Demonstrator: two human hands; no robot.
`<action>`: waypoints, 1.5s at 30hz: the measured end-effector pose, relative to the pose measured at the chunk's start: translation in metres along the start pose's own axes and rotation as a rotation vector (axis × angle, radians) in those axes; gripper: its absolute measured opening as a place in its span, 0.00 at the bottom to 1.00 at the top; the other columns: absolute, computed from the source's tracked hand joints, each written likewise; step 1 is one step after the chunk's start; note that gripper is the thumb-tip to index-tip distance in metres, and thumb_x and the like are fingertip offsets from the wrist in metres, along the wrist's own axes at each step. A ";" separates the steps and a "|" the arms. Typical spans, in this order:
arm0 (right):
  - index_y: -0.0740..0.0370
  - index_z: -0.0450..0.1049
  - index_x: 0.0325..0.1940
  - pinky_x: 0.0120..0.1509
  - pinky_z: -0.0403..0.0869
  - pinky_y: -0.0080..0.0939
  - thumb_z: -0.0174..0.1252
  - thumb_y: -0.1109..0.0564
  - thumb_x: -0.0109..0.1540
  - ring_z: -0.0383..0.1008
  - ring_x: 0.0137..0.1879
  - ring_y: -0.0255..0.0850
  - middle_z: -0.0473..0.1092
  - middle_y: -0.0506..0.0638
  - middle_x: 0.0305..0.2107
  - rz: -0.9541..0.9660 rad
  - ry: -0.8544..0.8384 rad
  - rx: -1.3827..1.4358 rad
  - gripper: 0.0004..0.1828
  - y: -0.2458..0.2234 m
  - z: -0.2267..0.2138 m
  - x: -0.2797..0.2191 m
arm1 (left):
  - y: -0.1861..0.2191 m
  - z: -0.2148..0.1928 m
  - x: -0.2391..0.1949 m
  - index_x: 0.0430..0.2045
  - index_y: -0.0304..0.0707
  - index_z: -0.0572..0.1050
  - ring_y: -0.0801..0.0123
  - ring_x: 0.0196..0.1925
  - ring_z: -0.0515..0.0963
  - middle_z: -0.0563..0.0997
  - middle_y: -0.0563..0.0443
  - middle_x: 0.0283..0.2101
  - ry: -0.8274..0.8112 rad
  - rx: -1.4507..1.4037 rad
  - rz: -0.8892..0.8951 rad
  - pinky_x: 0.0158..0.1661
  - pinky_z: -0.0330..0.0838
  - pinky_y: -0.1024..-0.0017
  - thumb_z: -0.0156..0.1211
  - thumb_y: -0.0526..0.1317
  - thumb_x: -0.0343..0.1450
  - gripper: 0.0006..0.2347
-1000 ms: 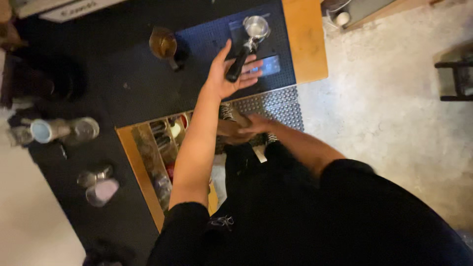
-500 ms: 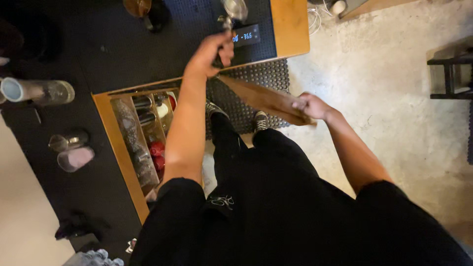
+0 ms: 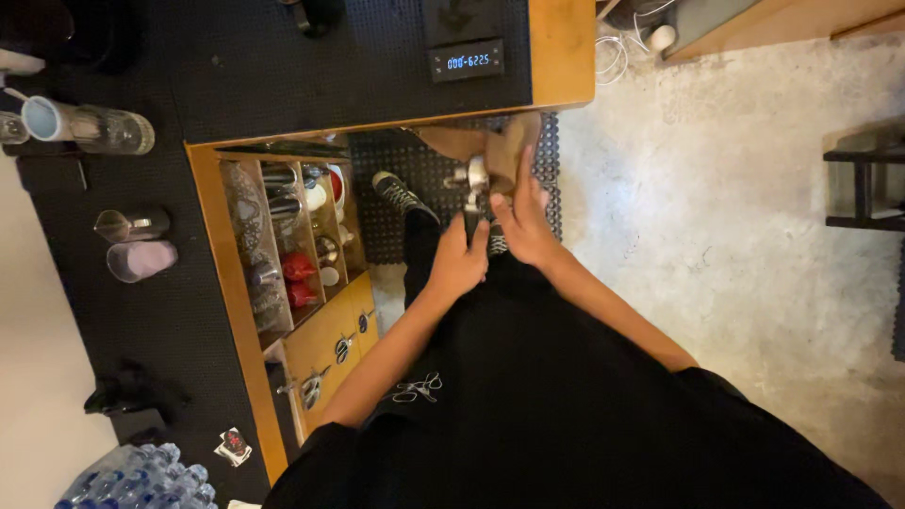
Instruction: The person prepares espresso by grinding coffee beans into a portafilter, weighing the dose on a digital scale, tamping the grounds, and using a commercial espresso machine to brew the coffee.
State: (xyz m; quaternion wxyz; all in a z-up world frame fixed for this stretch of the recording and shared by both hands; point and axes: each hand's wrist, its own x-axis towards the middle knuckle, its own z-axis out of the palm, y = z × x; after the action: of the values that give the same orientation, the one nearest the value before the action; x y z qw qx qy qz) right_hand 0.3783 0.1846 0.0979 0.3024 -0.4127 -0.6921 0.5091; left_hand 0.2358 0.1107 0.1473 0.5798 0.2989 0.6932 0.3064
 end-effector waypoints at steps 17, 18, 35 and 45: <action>0.70 0.50 0.79 0.79 0.59 0.44 0.49 0.46 0.73 0.61 0.74 0.48 0.60 0.60 0.71 0.373 0.125 0.771 0.37 0.059 -0.015 0.016 | -0.009 -0.001 0.025 0.47 0.20 0.64 0.29 0.36 0.80 0.79 0.21 0.30 0.123 0.664 0.218 0.37 0.73 0.43 0.53 0.44 0.76 0.18; 0.64 0.47 0.79 0.76 0.62 0.48 0.46 0.45 0.71 0.62 0.72 0.49 0.60 0.60 0.69 0.477 0.140 1.017 0.36 0.059 -0.021 0.017 | -0.010 0.004 0.027 0.47 0.20 0.64 0.29 0.36 0.80 0.79 0.21 0.30 0.123 0.665 0.223 0.37 0.73 0.43 0.53 0.44 0.76 0.18; 0.67 0.70 0.60 0.66 0.74 0.49 0.45 0.47 0.72 0.77 0.56 0.45 0.76 0.56 0.49 0.618 -0.086 0.754 0.23 -0.009 -0.022 0.072 | 0.070 -0.049 0.132 0.21 0.37 0.70 0.68 0.12 0.70 0.71 0.51 0.17 -0.538 -0.403 -0.024 0.14 0.64 0.69 0.44 0.56 0.80 0.23; 0.63 0.69 0.43 0.29 0.67 0.38 0.50 0.50 0.74 0.67 0.27 0.35 0.67 0.45 0.23 0.217 0.604 0.118 0.13 -0.022 -0.100 0.250 | 0.160 -0.087 0.184 0.29 0.29 0.79 0.64 0.30 0.84 0.84 0.45 0.26 -0.462 0.458 0.316 0.38 0.76 0.68 0.49 0.61 0.76 0.27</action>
State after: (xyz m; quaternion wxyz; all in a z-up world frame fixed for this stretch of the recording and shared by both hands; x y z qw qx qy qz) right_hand 0.3372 0.4468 0.1485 0.4614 -0.5983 -0.4924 0.4321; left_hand 0.1321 0.3470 0.1680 0.5849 0.5858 0.5397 0.1533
